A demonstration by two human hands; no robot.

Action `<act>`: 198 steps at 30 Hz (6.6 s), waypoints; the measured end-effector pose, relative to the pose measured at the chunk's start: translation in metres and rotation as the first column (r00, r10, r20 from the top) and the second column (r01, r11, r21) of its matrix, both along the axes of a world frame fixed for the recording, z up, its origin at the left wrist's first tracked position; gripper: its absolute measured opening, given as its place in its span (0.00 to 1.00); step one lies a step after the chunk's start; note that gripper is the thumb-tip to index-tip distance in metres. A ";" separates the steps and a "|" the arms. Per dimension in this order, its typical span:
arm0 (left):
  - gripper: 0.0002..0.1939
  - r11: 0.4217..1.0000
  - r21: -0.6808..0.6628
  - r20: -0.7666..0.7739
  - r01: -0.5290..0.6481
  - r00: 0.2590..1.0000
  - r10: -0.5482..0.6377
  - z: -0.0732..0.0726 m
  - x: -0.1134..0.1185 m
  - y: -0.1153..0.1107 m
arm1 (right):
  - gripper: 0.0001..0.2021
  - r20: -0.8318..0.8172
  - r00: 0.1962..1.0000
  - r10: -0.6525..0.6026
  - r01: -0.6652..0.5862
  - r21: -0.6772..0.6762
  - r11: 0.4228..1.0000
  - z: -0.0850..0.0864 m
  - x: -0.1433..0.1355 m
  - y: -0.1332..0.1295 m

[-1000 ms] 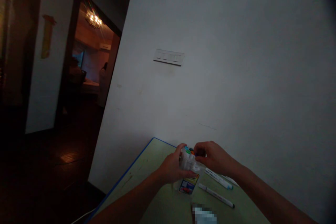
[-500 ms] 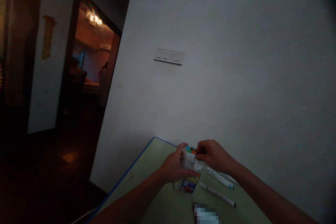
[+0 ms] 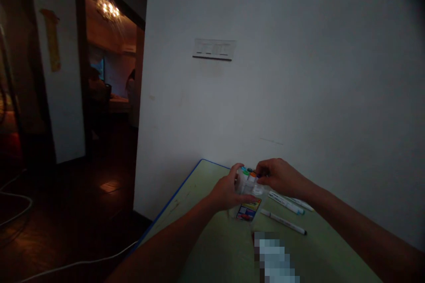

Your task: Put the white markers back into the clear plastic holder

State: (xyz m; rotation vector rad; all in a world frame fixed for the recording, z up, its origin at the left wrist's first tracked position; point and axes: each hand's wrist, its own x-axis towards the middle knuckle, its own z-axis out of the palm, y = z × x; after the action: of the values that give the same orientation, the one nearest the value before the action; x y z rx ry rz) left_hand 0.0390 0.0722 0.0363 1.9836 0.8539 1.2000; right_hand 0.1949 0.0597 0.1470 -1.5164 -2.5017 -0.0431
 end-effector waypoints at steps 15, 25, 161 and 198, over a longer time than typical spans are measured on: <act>0.46 1.000 0.006 0.004 -0.015 1.000 0.015 0.000 0.001 0.000 | 0.05 -0.011 1.000 0.021 -0.021 -0.004 1.000 0.000 0.001 -0.002; 0.50 1.000 -0.018 0.005 -0.024 1.000 0.024 0.000 -0.002 -0.003 | 0.06 -0.067 0.997 0.046 -0.048 -0.037 0.998 -0.004 0.005 0.002; 0.48 0.999 0.000 -0.012 -0.038 0.999 0.038 0.002 -0.001 -0.004 | 0.06 -0.188 0.977 0.103 -0.110 -0.029 0.993 -0.013 0.011 0.001; 0.50 0.999 -0.038 -0.005 -0.024 1.000 0.024 0.003 -0.002 -0.005 | 0.11 0.292 0.911 -0.292 0.317 -0.042 0.948 -0.155 0.130 0.098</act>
State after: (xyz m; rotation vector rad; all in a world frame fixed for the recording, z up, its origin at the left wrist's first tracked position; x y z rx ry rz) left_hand 0.0372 0.0677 0.0394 1.9513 0.8988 1.1845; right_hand 0.3247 0.1581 -0.0081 -2.0591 -2.4704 -0.2160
